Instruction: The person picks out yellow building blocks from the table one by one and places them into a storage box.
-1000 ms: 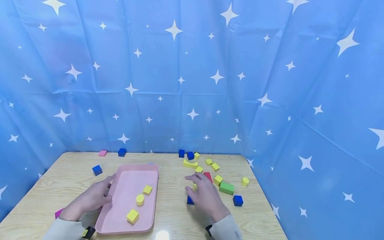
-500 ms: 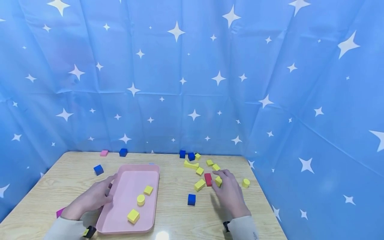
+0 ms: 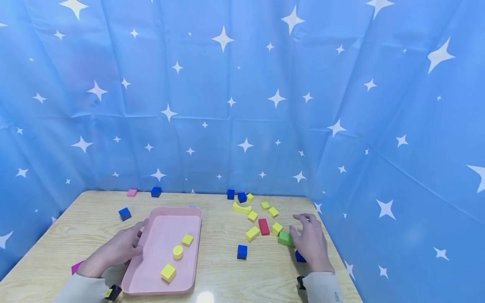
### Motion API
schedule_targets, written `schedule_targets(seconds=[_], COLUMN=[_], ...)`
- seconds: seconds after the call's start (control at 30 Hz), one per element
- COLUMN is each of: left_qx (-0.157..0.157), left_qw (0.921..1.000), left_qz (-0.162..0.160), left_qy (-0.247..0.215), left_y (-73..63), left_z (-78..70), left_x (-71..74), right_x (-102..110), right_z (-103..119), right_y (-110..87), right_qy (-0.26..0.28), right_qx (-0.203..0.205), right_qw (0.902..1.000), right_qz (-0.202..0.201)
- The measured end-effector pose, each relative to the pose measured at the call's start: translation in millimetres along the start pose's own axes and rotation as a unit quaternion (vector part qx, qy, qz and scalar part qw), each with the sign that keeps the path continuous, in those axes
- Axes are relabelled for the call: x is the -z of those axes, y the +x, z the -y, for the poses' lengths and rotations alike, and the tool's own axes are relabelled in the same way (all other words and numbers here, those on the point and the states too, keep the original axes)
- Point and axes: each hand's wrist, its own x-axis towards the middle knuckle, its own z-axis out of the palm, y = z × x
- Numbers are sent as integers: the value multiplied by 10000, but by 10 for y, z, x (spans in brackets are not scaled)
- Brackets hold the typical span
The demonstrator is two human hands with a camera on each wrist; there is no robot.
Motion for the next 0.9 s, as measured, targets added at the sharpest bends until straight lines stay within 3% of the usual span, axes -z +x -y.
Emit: schedule_targets(seconds=[0.5,0.9], left_qx=[16,90], left_qw=[10000,10000], left_qz=[-25,-3], left_qy=[22,28], left_y=[3,-6], left_z=[5,-10], left_x=[7,5], right_x=[128,142], right_z=[-278,-388], right_y=[86,132], right_qy=[-54,-221], right_qx=[-668,-520], right_qw=[9958,9956], right_qz=[626,754])
